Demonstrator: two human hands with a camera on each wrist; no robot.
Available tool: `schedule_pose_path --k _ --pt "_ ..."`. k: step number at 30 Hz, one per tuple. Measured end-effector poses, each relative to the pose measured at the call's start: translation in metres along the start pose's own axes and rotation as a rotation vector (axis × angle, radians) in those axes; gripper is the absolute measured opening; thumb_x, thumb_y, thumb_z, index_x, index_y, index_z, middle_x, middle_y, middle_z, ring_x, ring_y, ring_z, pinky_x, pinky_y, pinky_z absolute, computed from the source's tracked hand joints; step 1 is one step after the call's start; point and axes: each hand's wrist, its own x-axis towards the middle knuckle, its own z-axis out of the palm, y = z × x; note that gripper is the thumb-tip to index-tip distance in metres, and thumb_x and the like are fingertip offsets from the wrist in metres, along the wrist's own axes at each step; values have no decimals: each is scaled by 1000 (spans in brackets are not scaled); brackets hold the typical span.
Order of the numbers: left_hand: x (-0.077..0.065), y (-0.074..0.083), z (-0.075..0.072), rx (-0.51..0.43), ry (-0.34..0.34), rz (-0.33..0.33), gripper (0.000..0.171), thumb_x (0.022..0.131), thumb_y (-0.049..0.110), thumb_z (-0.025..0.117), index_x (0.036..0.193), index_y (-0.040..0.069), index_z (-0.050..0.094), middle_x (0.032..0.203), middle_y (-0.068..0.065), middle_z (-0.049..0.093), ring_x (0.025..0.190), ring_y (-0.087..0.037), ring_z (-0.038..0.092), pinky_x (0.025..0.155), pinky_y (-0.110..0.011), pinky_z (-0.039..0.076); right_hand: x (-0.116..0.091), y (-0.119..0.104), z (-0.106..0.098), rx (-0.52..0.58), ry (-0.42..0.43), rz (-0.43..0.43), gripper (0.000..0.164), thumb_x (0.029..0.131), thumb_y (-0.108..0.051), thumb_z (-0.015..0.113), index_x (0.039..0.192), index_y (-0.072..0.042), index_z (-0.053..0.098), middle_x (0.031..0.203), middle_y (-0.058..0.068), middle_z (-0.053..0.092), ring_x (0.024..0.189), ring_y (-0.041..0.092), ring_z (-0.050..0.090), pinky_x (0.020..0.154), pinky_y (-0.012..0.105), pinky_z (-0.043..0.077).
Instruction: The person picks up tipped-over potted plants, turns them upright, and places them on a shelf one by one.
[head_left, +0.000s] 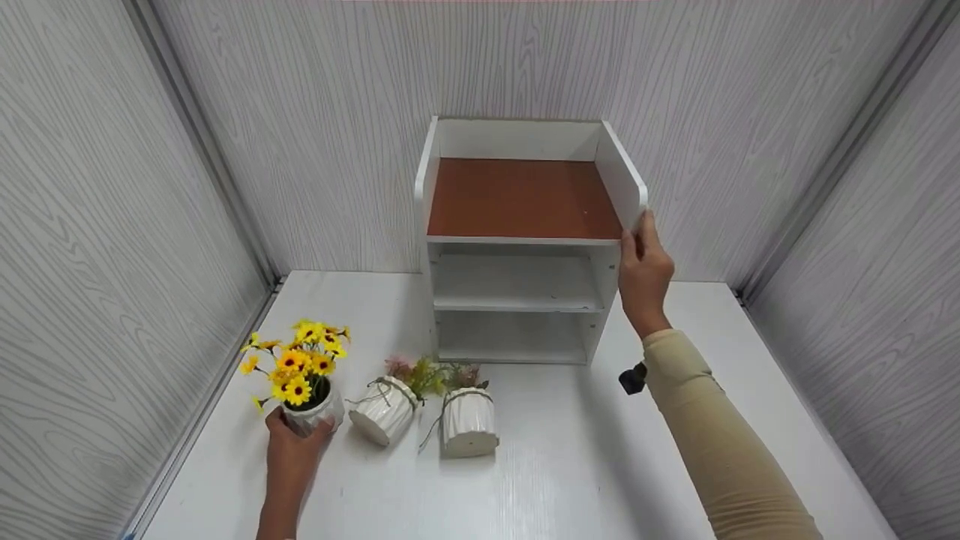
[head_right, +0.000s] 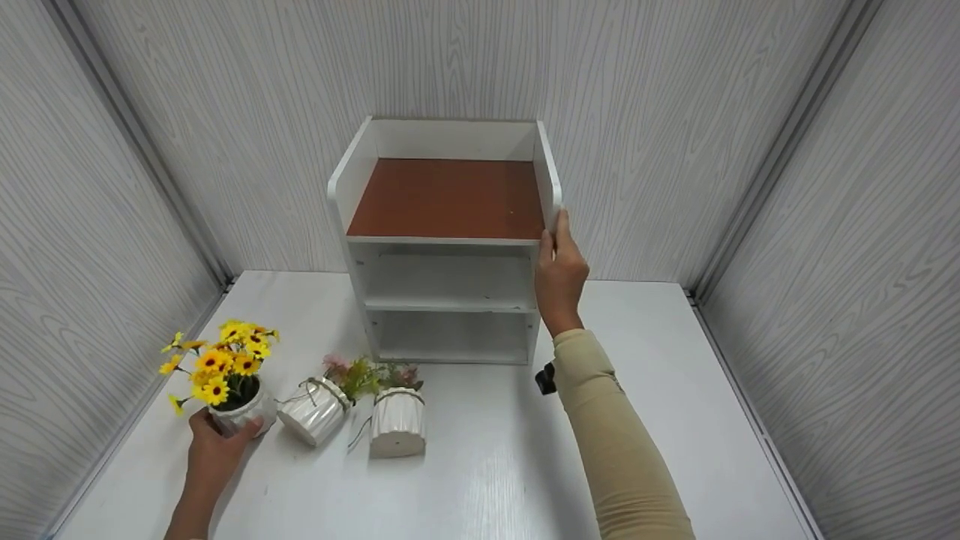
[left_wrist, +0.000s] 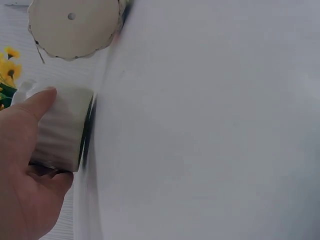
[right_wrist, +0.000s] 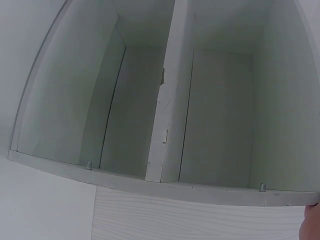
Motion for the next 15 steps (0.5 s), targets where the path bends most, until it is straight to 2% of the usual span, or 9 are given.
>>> schedule_pose_path --k 6,10,15 --pt "4 2 1 -4 -59 -17 123 86 49 76 159 9 -14 168 -23 -1 155 -40 6 124 -57 13 0 0 0 16 -6 28 54 105 -23 55 156 -14 38 152 8 50 138 17 51 108 41 47" --pt "4 2 0 6 -50 -27 124 85 50 77 160 7 -11 168 -23 -1 155 -41 6 124 -58 12 -1 -1 0 12 -8 21 54 106 -22 54 156 -15 38 152 7 50 138 15 50 108 39 47" --pt "5 3 -2 -1 2 102 116 86 45 79 163 10 -1 169 -18 8 156 -35 9 125 -55 11 -1 -1 0 11 -8 20 53 106 -21 53 157 -16 38 152 7 51 137 15 51 108 39 47"
